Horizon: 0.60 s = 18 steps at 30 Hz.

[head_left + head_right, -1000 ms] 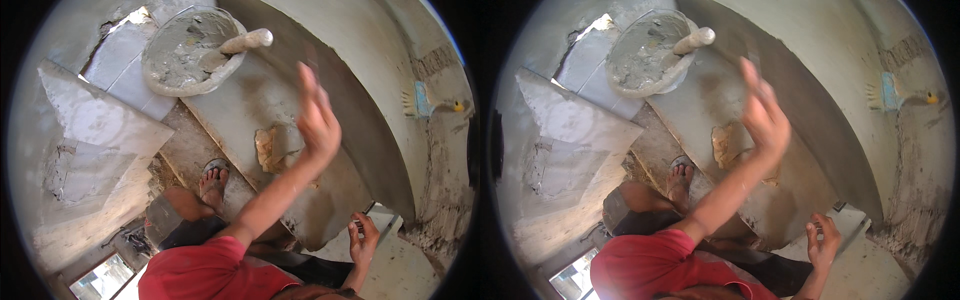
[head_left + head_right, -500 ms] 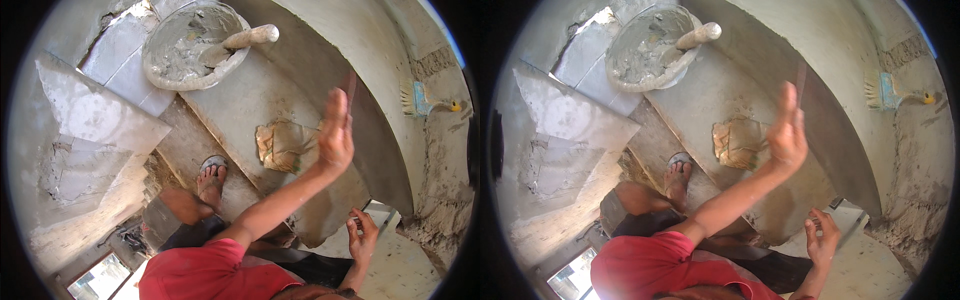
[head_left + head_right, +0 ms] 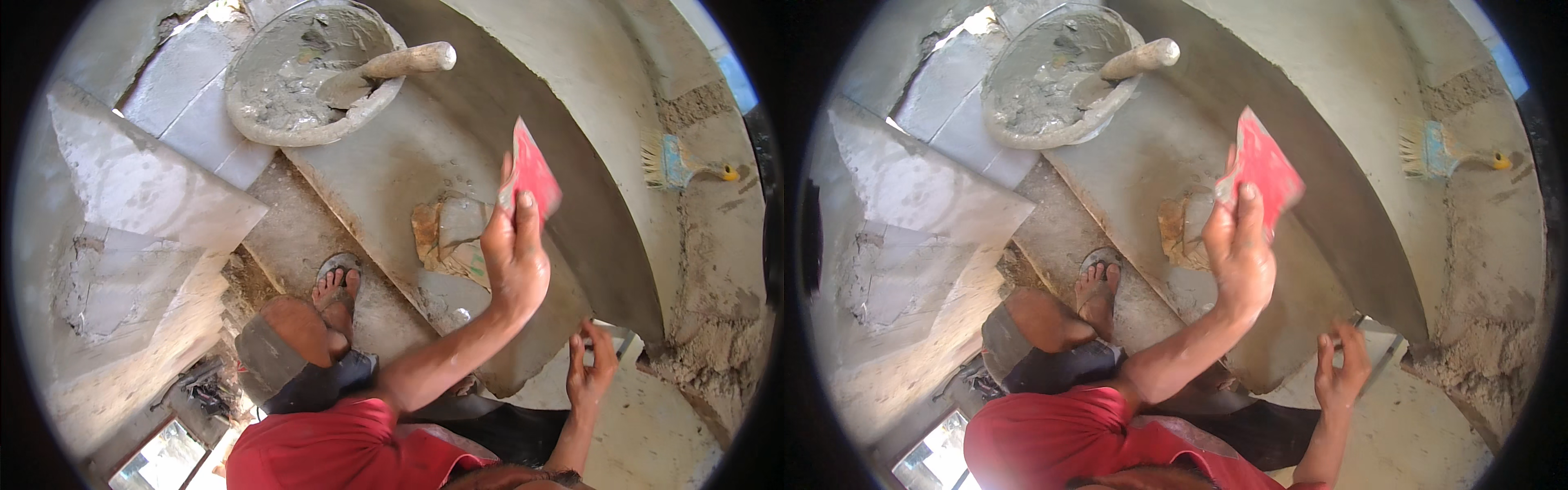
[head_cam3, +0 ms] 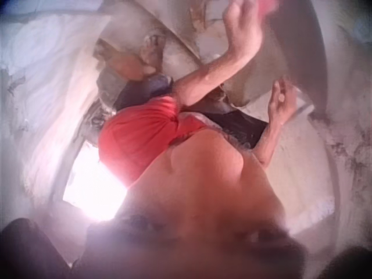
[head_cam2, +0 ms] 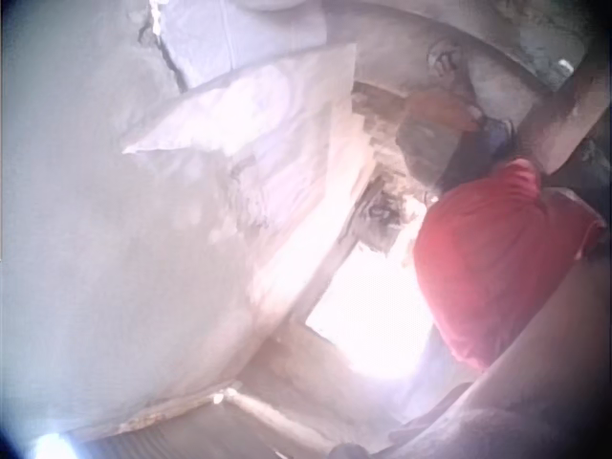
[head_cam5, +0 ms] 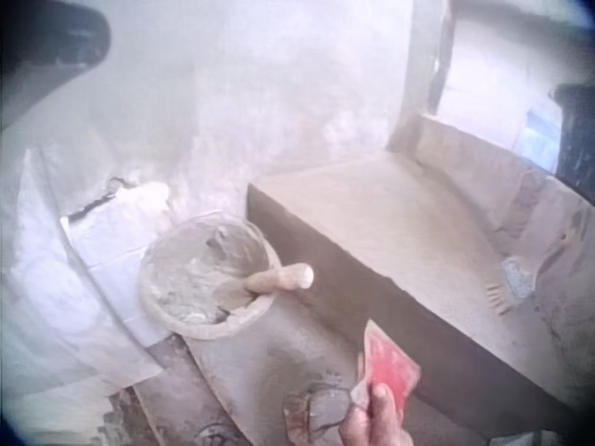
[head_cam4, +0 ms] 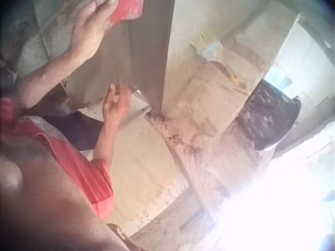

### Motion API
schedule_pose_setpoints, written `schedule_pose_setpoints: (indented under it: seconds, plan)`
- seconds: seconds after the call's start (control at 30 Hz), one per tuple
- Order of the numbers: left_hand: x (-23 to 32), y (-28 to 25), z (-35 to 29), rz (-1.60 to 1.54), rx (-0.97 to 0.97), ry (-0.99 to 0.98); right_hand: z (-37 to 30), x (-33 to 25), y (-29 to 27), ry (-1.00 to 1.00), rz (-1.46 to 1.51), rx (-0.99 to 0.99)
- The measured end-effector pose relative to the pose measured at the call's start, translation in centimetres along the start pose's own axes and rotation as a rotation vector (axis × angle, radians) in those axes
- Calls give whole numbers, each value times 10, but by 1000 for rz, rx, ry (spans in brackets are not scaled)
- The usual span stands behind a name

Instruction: The person applies and smooths wet plaster on a curved stair surface using a trowel and a red plastic float. They repeatedly dip the float in a bucket of water to clean it and continue smoothing the plastered area.

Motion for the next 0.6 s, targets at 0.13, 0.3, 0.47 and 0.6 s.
schedule_pose_setpoints:
  seconds: [0.13,0.3,0.47,0.6]
  plan:
    - [27,20,-21,-537,-32,-257,59,-79,-11,-668,-675,365]
    - [57,24,-6,-550,-302,-426,161,-153,-3,-795,-692,-4]
    - [72,-5,70,-489,-197,-549,211,-190,-13,-592,-482,53]
    - [87,-15,119,-891,-129,-297,252,-198,-15,-214,-287,-25]
Point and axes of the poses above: each hand's wrist, its own z-axis towards the middle knuckle, its own y-axis out of the palm, x = y × z, the point moved 3 cm from there along z, towards the middle knuckle
